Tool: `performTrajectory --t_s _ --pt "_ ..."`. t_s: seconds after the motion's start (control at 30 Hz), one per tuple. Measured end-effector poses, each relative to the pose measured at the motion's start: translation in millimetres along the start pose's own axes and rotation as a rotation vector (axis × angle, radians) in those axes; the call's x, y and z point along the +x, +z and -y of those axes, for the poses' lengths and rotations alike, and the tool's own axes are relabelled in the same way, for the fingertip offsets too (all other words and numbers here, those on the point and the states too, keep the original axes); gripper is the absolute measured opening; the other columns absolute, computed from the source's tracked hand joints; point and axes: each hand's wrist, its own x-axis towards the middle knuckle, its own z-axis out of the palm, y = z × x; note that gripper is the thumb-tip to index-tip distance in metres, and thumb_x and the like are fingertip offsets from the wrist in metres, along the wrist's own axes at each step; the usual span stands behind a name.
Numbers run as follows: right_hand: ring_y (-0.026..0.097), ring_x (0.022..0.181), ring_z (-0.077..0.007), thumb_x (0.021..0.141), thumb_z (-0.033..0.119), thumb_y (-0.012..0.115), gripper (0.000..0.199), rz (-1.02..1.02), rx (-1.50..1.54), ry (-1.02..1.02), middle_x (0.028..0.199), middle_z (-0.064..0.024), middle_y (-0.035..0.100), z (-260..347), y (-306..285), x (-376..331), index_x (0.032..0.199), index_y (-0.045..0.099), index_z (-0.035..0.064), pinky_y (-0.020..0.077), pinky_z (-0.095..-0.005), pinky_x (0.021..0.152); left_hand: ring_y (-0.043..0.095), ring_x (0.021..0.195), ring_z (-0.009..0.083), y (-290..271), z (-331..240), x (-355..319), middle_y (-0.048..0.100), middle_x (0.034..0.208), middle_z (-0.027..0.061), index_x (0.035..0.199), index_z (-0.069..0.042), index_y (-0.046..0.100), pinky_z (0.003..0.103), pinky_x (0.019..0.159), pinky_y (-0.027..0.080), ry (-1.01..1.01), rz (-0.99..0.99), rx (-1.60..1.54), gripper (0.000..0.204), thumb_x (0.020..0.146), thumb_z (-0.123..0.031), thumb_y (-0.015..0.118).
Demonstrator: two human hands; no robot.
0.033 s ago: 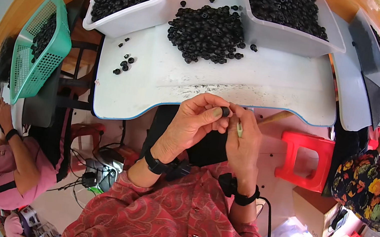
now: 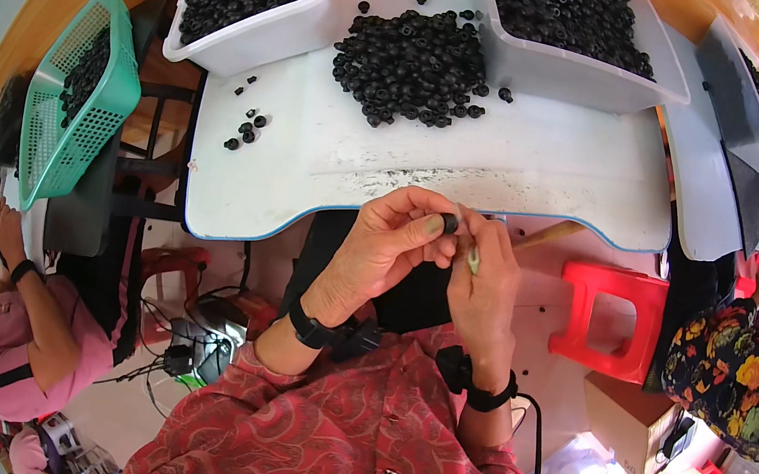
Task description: Trimming excess material from small black molded parts using a craft knife at a processing table.
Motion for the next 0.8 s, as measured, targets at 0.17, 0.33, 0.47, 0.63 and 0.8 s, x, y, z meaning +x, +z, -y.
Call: performTrajectory --t_s 0.17,0.33,0.47,0.63,0.8 --pt "0.065 0.078 -0.0342 0.077 -0.008 0.055 0.045 -0.010 -0.119 -0.017 0.095 -0.0134 0.058 -2 4 0 0.120 0.059 0.0058 0.0520 -0.0424 0.063 0.066 0.073 0.0183 4 -1 2 0.067 0.089 0.0130 0.112 0.002 0.060 0.029 0.066 0.056 -0.013 -0.008 0.010 0.021 0.094 -0.009 0.060" --pt "0.065 0.074 -0.0331 0.077 -0.006 0.057 0.045 0.000 -0.168 -0.048 0.091 -0.0115 0.056 5 10 2 0.120 0.060 0.0068 0.0516 -0.0433 0.061 0.066 0.072 0.0182 -3 -5 -2 0.067 0.089 0.0133 0.111 0.002 0.059 0.029 0.065 0.056 0.006 -0.009 -0.004 0.021 0.093 -0.010 0.061" --pt "0.064 0.071 -0.0319 0.076 -0.007 0.058 0.046 0.016 -0.176 -0.059 0.090 -0.0103 0.056 8 15 2 0.120 0.061 0.0075 0.0516 -0.0422 0.058 0.066 0.072 0.0179 -8 -10 -7 0.067 0.089 0.0132 0.108 0.001 0.059 0.029 0.064 0.055 0.018 -0.009 -0.003 0.020 0.093 -0.011 0.062" --pt "0.064 0.069 -0.0289 0.074 -0.007 0.060 0.048 0.015 -0.210 -0.091 0.090 -0.0089 0.056 12 24 2 0.120 0.062 0.0087 0.0521 -0.0400 0.057 0.066 0.072 0.0173 -16 -13 -13 0.067 0.088 0.0129 0.107 0.001 0.059 0.028 0.063 0.055 0.046 -0.011 0.003 0.019 0.092 -0.011 0.063" --pt "0.064 0.069 -0.0265 0.073 -0.006 0.064 0.047 0.006 -0.240 -0.073 0.088 -0.0081 0.055 17 32 2 0.117 0.064 0.0100 0.0521 -0.0377 0.056 0.066 0.071 0.0170 -21 -16 -16 0.067 0.086 0.0124 0.107 0.000 0.059 0.027 0.060 0.054 0.069 -0.010 -0.009 0.019 0.092 -0.010 0.063"
